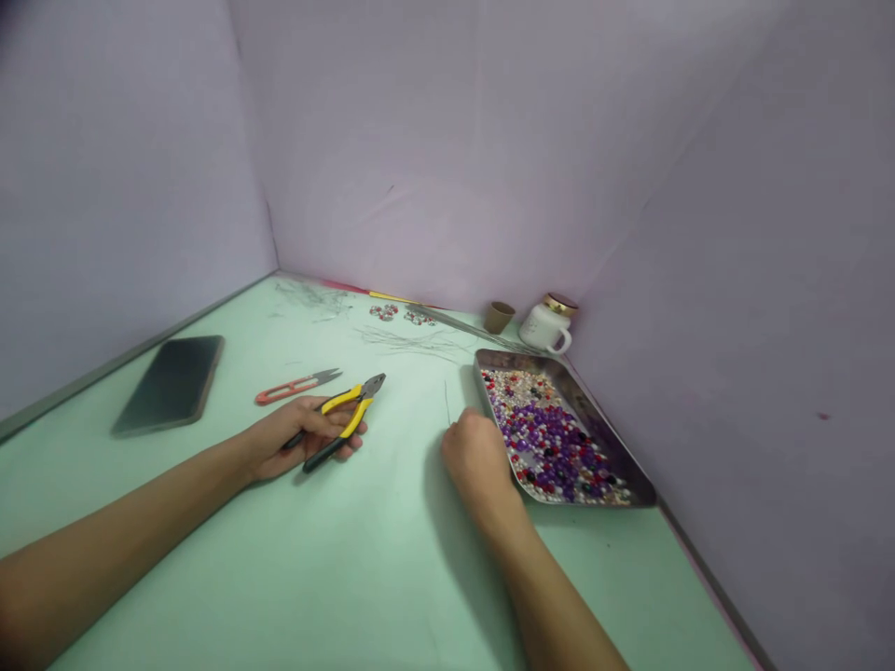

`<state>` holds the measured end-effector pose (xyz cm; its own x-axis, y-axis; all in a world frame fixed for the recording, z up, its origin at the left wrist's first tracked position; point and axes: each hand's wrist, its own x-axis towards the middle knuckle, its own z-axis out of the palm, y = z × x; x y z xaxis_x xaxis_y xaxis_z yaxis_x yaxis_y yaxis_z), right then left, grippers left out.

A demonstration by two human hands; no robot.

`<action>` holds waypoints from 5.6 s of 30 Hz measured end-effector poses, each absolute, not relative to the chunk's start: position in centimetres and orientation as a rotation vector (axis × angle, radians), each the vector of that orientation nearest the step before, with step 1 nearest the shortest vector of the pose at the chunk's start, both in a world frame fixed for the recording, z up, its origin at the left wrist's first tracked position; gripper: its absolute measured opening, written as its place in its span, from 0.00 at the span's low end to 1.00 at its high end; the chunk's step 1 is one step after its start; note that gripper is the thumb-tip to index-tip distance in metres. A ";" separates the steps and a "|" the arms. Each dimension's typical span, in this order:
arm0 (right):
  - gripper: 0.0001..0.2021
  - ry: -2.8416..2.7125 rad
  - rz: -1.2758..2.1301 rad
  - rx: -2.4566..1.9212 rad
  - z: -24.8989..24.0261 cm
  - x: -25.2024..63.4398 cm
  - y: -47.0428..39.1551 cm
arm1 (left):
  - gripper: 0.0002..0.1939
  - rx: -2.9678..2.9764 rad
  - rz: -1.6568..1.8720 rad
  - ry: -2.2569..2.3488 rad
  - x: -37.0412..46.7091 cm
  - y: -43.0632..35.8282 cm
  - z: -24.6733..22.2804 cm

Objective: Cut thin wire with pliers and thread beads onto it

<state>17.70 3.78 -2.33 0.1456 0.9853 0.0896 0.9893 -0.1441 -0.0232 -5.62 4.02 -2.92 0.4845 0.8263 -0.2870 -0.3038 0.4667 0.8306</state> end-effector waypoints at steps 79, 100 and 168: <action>0.08 -1.352 1.266 -1.468 -3.2 16.8 2.0 | 0.17 1.075 0.599 0.772 -4.8 2.2 -0.5; 0.13 -0.990 1.723 -1.065 -3.0 17.2 1.7 | 0.14 1.700 0.284 1.052 -2.7 -0.6 3.1; 0.12 -1.386 1.277 -1.228 -2.7 17.2 1.1 | 0.16 1.789 0.227 0.962 -3.1 0.0 1.7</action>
